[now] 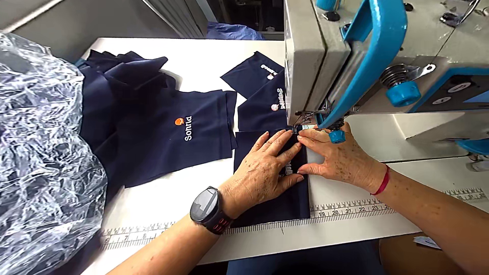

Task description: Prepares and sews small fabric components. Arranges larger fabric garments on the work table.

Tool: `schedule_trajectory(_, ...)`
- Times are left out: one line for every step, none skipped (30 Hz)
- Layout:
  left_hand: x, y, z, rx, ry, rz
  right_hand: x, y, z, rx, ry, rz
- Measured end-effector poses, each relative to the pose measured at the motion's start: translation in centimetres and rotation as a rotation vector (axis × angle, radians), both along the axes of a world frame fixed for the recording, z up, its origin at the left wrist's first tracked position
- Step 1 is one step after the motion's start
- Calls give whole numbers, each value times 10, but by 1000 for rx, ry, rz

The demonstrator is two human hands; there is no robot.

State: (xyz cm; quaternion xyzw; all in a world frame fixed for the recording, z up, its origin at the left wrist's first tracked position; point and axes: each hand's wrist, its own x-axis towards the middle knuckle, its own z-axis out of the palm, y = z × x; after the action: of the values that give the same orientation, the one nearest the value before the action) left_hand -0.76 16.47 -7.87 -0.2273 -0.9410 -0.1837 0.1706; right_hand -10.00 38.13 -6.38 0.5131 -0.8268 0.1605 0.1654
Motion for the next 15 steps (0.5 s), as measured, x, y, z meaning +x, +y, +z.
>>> schedule_trajectory(1,0,0,0,-8,0,1,0,1,9,-13,5)
schedule_trajectory(2,0,0,0,-19,2,1,2,3,20,-34,17)
schedule_trajectory(2,1,0,-4,-22,4,2,7,6,25,-50,28)
schedule_trajectory(2,2,0,-7,-22,10,5,14,9,12,-67,35)
schedule_trajectory(2,2,0,-9,-22,16,8,26,11,-23,-65,33)
schedule_trajectory(2,2,0,-10,-23,22,11,42,14,-81,-47,20)
schedule_trajectory(2,2,0,-10,-26,27,14,62,14,-138,-4,-19)
schedule_trajectory(2,2,0,-9,-30,29,14,86,13,-173,65,-90)
schedule_trajectory(2,2,0,-7,-38,26,15,115,9,-185,152,-192)
schedule_trajectory(2,1,0,-6,-43,23,15,145,3,-176,229,-312)
schedule_trajectory(0,1,0,-10,-46,23,15,173,-3,-158,277,-429)
schedule_trajectory(-1,1,0,-16,-48,24,15,199,-10,-146,296,-534)
schedule_trajectory(-3,1,0,-16,-50,24,16,220,-17,-146,295,-625)
schedule_trajectory(-4,0,0,-15,-52,24,17,233,-21,-160,278,-693)
schedule_trajectory(-7,-1,1,-18,-48,25,19,241,-24,-172,249,-740)
